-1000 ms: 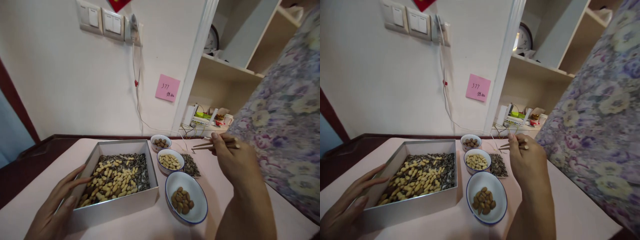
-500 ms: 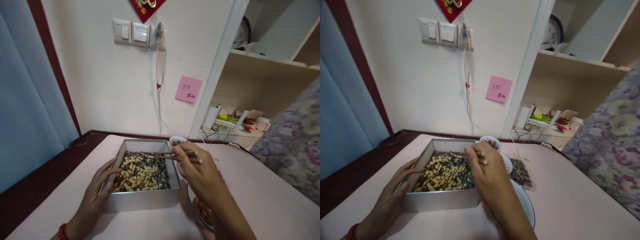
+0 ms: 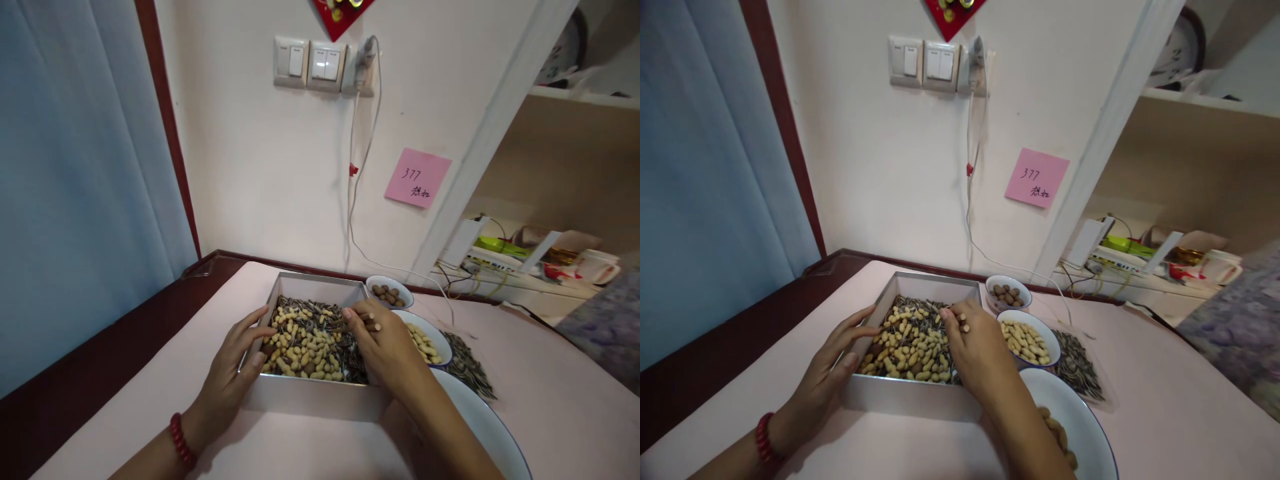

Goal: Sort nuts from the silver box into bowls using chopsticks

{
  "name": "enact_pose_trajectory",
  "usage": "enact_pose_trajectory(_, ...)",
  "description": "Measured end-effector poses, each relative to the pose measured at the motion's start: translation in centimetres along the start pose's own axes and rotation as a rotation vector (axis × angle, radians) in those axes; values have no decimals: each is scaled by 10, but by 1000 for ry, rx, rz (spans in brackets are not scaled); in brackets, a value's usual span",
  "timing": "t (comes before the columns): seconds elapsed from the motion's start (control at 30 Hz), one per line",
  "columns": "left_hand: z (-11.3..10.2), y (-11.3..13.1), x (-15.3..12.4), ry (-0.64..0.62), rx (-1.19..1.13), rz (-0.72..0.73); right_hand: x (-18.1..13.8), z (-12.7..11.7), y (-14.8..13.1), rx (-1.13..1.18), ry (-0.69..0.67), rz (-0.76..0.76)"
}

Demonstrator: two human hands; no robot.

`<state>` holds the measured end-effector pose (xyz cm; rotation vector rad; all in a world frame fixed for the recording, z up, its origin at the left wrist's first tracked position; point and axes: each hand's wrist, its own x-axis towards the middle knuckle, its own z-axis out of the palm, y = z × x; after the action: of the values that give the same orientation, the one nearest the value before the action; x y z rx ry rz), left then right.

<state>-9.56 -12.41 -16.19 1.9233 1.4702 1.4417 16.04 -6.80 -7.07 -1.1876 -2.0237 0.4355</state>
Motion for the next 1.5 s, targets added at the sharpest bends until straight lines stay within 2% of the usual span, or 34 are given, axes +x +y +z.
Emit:
enact_pose_trajectory(0.27, 0, -1, 0, -8, 12, 7, -1, 2, 1, -3, 57, -14)
enact_pose_trajectory(0.67, -2, -1, 1, -7, 16, 0, -10, -19, -14, 9, 115, -42)
enact_pose_trajectory(1.1, -2, -2, 0, -7, 22, 0, 0, 2, 3, -77, 86, -2)
enact_pose_trajectory(1.4, -2, -4, -1, -21, 0, -13, -4, -11, -7, -59, 128, -45)
enact_pose_trajectory(1.5, -1, -4, -1, -11, -16, -22, -8, -23, -14, -56, 160, -62)
